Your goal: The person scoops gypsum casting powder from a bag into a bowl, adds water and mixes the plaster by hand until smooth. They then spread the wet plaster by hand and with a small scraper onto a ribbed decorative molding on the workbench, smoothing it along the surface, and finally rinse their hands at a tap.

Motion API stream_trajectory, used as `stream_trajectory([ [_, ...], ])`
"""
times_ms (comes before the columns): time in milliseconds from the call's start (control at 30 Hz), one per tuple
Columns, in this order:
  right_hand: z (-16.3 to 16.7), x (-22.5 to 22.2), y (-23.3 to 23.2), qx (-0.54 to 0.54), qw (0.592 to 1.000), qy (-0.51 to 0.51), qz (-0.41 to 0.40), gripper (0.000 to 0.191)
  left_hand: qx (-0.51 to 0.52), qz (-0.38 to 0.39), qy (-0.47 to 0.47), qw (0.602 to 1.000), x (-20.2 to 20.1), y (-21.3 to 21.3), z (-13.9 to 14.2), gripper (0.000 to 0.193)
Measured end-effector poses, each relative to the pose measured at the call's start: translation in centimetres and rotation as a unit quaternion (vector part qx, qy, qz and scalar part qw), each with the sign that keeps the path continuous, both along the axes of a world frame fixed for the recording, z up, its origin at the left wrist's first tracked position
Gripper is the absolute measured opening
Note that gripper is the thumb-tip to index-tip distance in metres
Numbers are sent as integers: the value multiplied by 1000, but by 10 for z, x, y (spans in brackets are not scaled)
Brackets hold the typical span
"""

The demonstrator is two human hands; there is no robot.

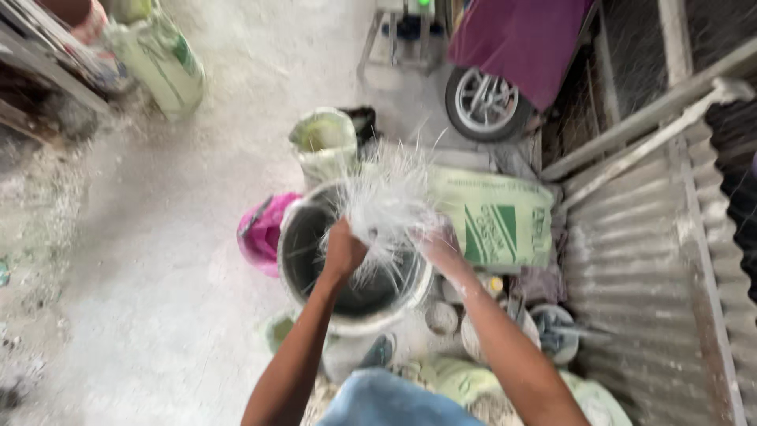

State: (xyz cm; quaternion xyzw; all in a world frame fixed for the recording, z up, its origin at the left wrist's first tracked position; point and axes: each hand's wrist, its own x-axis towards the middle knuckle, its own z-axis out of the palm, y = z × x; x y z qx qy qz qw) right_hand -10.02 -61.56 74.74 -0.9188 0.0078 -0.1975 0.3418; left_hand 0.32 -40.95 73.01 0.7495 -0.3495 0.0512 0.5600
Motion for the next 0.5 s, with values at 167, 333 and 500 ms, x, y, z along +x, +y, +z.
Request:
stream_trajectory([
  [167, 14, 16, -4, -191, 982, 9, -6, 23, 63, -6, -3, 998, 1, 5, -12, 13],
  [333, 23, 17, -3, 46, 944, 314, -89, 26, 41, 19, -32, 998, -2, 5, -9, 20],
  [500, 15, 12, -7, -120, 990, -70, 26, 19, 7, 28, -123, 992, -2, 6, -4, 21],
])
